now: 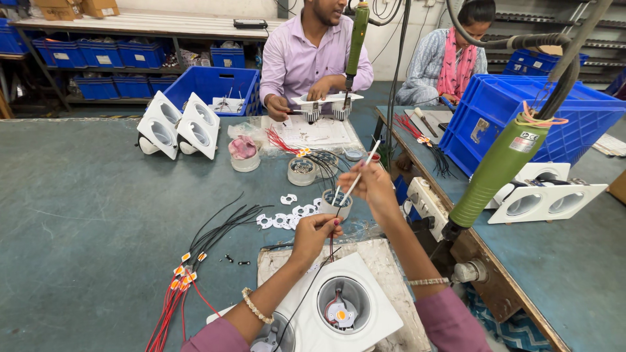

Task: The person assembles a dual LED light fixture by inserting LED modules into recessed housings, connecting red and black wires, and securing components with a green handheld tool. They handle wires, plastic clips, and the fixture while working at a factory assembly table.

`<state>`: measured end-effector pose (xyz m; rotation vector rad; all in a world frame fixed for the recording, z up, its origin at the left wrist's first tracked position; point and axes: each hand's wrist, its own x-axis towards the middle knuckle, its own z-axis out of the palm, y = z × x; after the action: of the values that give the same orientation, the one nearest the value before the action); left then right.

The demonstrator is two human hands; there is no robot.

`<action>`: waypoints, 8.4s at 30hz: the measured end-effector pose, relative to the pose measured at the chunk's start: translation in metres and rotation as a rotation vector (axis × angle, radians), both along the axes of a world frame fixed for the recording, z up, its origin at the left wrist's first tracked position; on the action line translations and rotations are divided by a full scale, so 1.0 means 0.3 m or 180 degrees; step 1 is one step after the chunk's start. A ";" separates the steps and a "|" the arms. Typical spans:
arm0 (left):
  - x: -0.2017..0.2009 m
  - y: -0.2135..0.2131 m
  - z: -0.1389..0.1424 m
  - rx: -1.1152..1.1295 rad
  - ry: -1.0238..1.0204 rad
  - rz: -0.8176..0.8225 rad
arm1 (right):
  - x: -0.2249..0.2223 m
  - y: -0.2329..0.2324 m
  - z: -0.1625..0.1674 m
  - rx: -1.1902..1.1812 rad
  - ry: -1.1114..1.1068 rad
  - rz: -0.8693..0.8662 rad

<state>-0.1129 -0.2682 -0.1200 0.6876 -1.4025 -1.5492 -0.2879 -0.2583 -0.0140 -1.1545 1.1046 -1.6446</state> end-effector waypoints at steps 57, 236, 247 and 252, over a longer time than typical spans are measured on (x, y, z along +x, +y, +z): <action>0.163 0.072 0.133 -0.0450 -0.4269 -0.2205 | -0.085 0.105 -0.690 0.1707 -0.0199 0.2690; 0.145 0.114 0.101 -0.0403 -0.4031 -0.2275 | -0.088 0.305 -0.580 0.1837 -0.1017 0.2113; 0.148 0.114 0.112 -0.0225 -0.3819 -0.2423 | -0.067 0.279 -0.716 0.1970 -0.0933 0.2242; 0.156 0.118 0.110 -0.0328 -0.3414 -0.2519 | -0.014 0.308 -0.611 0.1902 -0.1020 0.2337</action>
<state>-0.0661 -0.2327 -0.0868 1.0413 -2.7847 -1.7096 -0.2920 -0.1658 -0.1974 -0.7295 0.7486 -0.8041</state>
